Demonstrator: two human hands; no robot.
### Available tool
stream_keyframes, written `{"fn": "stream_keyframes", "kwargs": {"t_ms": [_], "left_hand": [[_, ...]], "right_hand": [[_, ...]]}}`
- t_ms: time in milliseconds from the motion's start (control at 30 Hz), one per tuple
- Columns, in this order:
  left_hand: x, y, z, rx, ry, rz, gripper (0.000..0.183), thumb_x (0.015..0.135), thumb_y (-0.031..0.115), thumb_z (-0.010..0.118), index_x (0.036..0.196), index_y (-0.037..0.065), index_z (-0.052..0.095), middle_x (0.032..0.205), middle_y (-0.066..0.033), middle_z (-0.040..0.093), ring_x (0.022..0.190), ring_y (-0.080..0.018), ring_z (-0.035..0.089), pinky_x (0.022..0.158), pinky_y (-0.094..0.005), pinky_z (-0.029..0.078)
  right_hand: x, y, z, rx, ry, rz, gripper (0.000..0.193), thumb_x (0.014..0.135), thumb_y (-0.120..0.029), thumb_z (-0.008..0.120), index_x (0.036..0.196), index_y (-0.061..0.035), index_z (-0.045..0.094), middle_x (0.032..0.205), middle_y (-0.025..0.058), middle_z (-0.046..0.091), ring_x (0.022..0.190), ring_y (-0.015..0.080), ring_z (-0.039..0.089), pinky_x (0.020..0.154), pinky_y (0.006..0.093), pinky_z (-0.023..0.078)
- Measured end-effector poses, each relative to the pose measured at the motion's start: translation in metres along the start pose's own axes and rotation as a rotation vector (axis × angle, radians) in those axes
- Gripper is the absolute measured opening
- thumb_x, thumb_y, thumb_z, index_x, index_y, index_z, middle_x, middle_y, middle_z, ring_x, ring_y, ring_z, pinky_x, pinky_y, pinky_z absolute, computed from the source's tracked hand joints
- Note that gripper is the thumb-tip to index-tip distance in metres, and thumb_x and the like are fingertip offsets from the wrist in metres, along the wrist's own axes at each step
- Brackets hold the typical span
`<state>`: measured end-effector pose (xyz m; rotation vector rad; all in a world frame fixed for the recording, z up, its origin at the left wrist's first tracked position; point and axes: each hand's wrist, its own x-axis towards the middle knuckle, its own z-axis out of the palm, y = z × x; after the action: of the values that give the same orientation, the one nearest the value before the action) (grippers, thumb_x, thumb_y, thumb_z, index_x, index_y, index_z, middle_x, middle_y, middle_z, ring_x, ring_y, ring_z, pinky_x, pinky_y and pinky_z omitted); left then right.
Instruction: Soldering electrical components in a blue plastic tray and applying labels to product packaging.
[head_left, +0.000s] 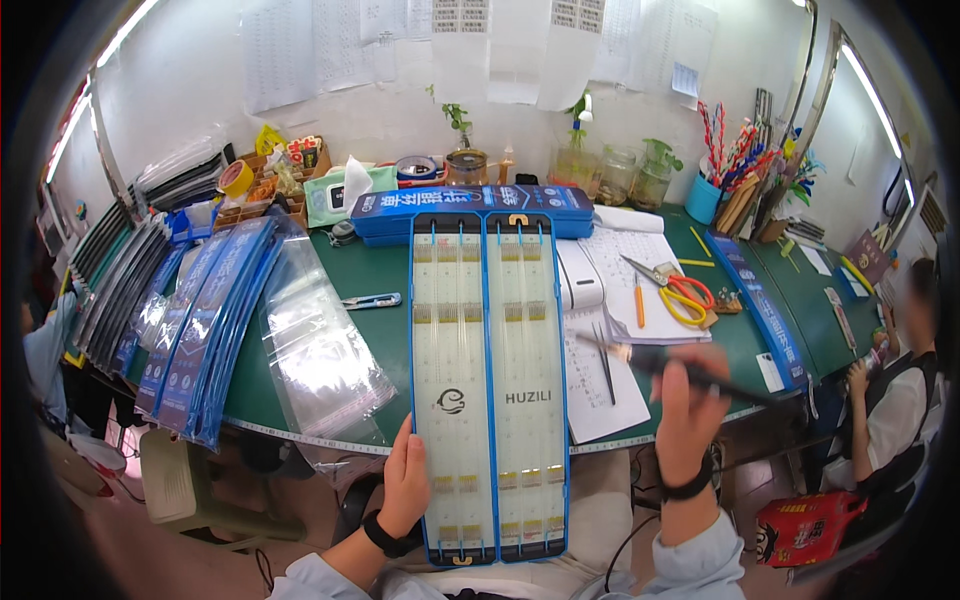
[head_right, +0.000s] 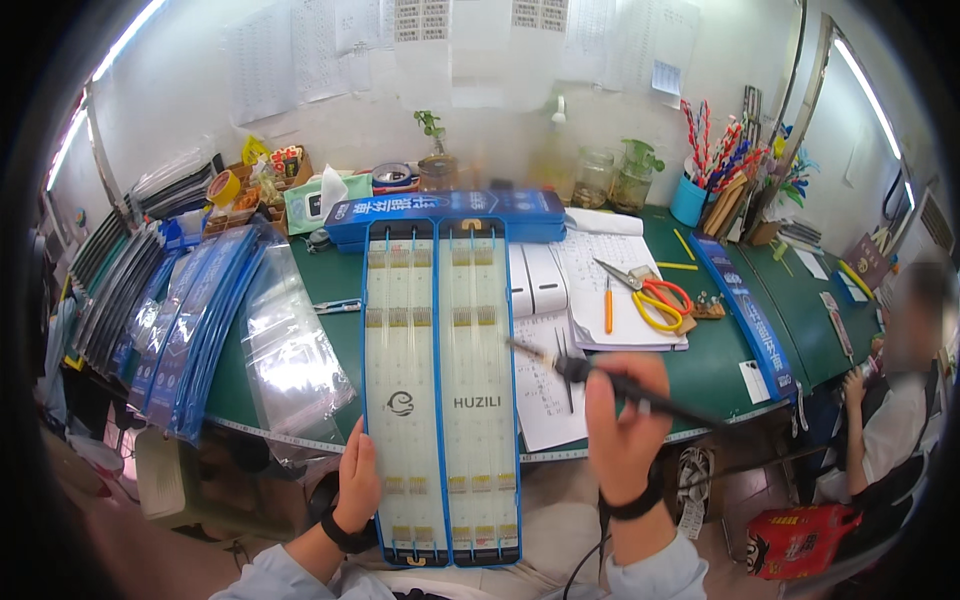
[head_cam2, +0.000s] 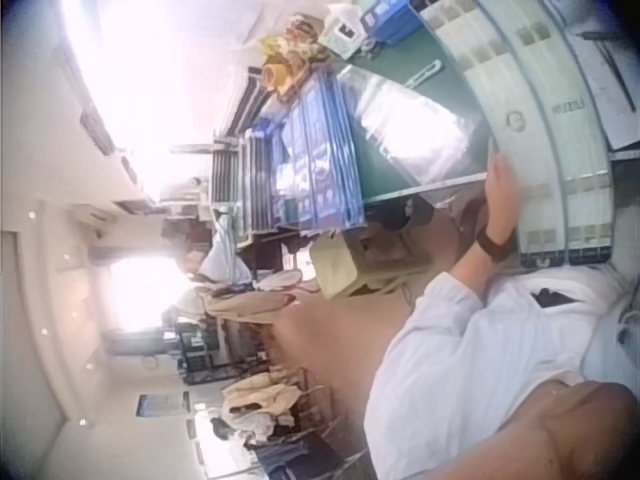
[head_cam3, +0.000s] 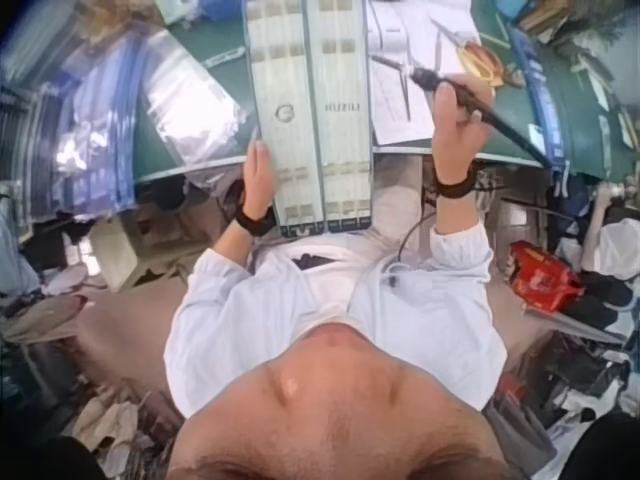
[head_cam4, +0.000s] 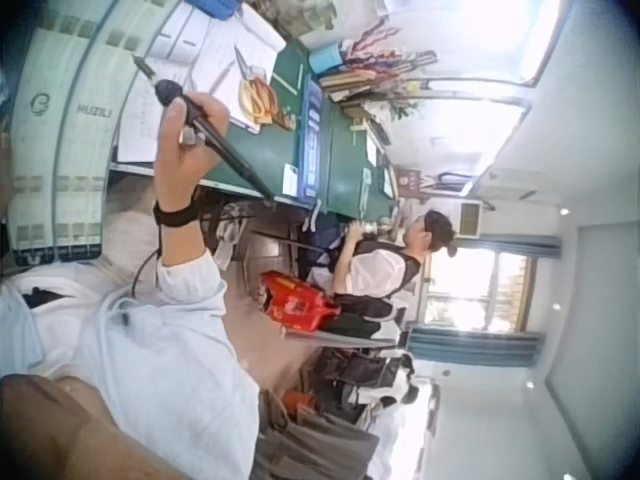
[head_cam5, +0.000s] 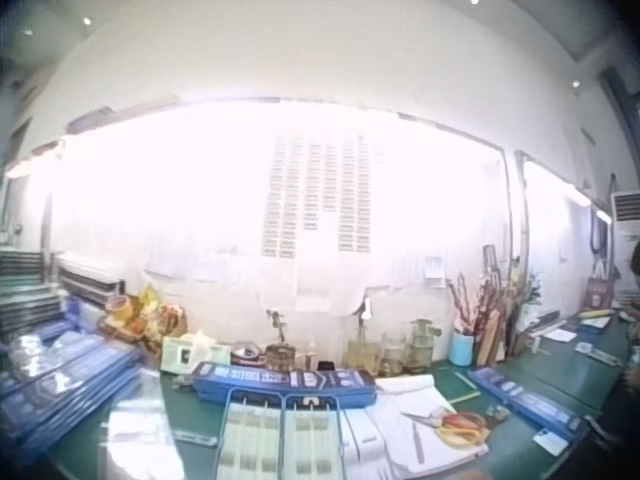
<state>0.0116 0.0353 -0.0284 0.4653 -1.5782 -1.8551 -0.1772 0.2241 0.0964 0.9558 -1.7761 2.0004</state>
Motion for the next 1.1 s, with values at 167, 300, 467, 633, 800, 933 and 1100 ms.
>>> {"fn": "stream_keyframes", "kwargs": {"t_ms": [167, 300, 467, 633, 800, 933, 1100], "left_hand": [[-0.001, -0.001, -0.002, 0.027, 0.023, -0.039, 0.044, 0.099, 0.019, 0.031, 0.134, -0.007, 0.031, 0.125, -0.0137, 0.049, 0.112, -0.016, 0.047, 0.095, -0.0262, 0.036], [0.0, -0.002, -0.005, 0.041, 0.004, -0.041, 0.045, 0.099, 0.02, 0.031, 0.134, -0.007, 0.031, 0.125, -0.0141, 0.049, 0.112, -0.016, 0.047, 0.095, -0.0262, 0.036], [0.0, -0.002, -0.005, 0.055, 0.002, -0.032, 0.046, 0.099, 0.021, 0.031, 0.134, -0.007, 0.031, 0.124, -0.0144, 0.05, 0.111, -0.0164, 0.047, 0.095, -0.0267, 0.036], [-0.002, 0.002, -0.004, 0.08, -0.006, -0.018, 0.046, 0.099, 0.022, 0.032, 0.135, -0.007, 0.03, 0.123, -0.0143, 0.05, 0.111, -0.0167, 0.047, 0.095, -0.0268, 0.036], [-0.001, 0.003, -0.004, 0.075, -0.005, -0.01, 0.046, 0.099, 0.022, 0.032, 0.135, -0.006, 0.029, 0.122, -0.0139, 0.05, 0.11, -0.016, 0.048, 0.094, -0.0265, 0.036], [-0.002, 0.002, -0.004, 0.075, -0.003, -0.029, 0.047, 0.099, 0.023, 0.032, 0.135, -0.006, 0.03, 0.122, -0.014, 0.05, 0.11, -0.016, 0.048, 0.094, -0.0266, 0.037], [-0.002, -0.001, -0.005, 0.065, -0.001, -0.014, 0.048, 0.099, 0.025, 0.032, 0.135, -0.007, 0.029, 0.124, -0.0146, 0.049, 0.112, -0.0167, 0.047, 0.094, -0.0268, 0.036]], "right_hand": [[0.086, 0.017, 0.036, 0.053, -0.161, 0.016, 0.01, 0.084, -0.006, 0.059, 0.092, -0.0011, 0.055, 0.081, 0.0006, 0.054, 0.068, 0.0045, 0.05, 0.059, 0.0178, 0.041], [0.11, 0.025, 0.064, -0.09, -0.208, -0.041, 0.013, 0.083, -0.011, 0.062, 0.089, -0.0019, 0.056, 0.072, 0.0016, 0.058, 0.062, 0.0058, 0.054, 0.057, 0.0193, 0.044], [0.117, 0.028, 0.082, -0.199, -0.282, -0.175, 0.014, 0.083, -0.014, 0.062, 0.088, -0.0016, 0.057, 0.068, 0.0036, 0.059, 0.059, 0.0088, 0.056, 0.057, 0.0219, 0.045], [0.119, 0.032, 0.089, -0.227, -0.307, -0.17, 0.015, 0.082, -0.015, 0.062, 0.088, -0.002, 0.057, 0.067, 0.004, 0.059, 0.057, 0.0089, 0.054, 0.055, 0.0224, 0.044], [0.119, 0.036, 0.089, -0.235, -0.31, -0.194, 0.015, 0.082, -0.016, 0.062, 0.088, -0.0025, 0.057, 0.067, 0.0039, 0.058, 0.057, 0.0089, 0.053, 0.054, 0.0225, 0.044], [0.12, 0.038, 0.088, -0.235, -0.316, -0.193, 0.015, 0.082, -0.016, 0.062, 0.088, -0.0025, 0.057, 0.067, 0.0041, 0.058, 0.058, 0.0093, 0.053, 0.055, 0.0227, 0.044], [0.121, 0.038, 0.089, -0.223, -0.326, -0.195, 0.015, 0.082, -0.015, 0.062, 0.089, -0.0025, 0.057, 0.067, 0.0041, 0.059, 0.058, 0.0097, 0.054, 0.056, 0.0229, 0.044]]}}
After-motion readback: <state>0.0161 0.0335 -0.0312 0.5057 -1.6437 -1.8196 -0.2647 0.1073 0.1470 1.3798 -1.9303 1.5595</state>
